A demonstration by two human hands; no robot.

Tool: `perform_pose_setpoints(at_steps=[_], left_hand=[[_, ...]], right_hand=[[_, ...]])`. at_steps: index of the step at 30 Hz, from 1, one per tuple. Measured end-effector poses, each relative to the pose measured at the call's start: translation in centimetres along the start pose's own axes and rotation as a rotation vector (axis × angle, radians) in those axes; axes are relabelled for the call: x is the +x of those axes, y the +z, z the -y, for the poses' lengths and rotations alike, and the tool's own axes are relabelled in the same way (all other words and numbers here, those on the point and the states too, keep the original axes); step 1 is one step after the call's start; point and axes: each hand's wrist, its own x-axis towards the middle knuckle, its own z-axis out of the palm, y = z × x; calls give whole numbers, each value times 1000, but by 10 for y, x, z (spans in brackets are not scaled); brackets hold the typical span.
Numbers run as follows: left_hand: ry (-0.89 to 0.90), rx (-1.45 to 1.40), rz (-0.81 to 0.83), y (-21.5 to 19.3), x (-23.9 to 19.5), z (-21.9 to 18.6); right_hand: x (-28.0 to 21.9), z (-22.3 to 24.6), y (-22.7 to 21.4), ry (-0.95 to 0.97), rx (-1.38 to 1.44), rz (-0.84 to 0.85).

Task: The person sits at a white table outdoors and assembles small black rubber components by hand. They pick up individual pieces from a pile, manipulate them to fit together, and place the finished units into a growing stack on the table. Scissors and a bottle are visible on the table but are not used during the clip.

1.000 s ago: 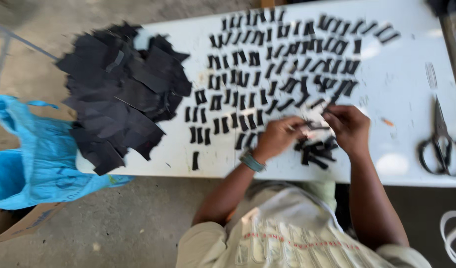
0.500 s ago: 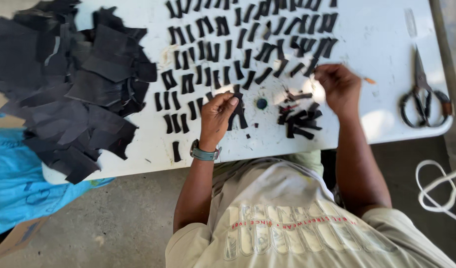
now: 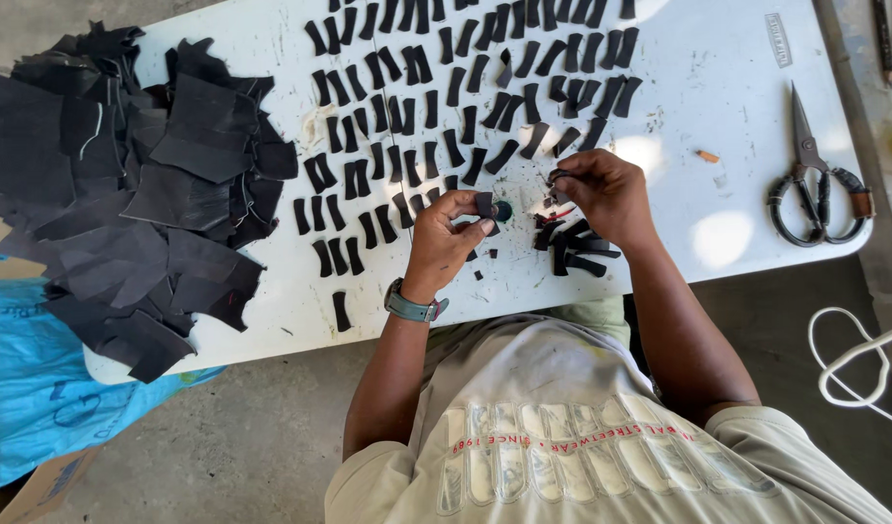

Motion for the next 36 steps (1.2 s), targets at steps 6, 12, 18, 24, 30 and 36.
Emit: perform_pose_setpoints(at_steps=[6,12,18,24,30,36], left_hand=[[-23,21,259,14,-24,19],[-137,159,295,45,-44,23],[-7,85,172,26,-37,16],[57,-8,174,27,-34,10],[87,84,319,60,-42,5],[167,148,259,90,-46,-7]], right_hand=[[7,6,17,33,-91,97],[-2,-11,19,89,-49,96],[6,-18,6,57,40,-2],[11,-7,-7,31,52,-75],[8,4,-32,-86,144,-114],[16,7,-54,-89,169,-113]])
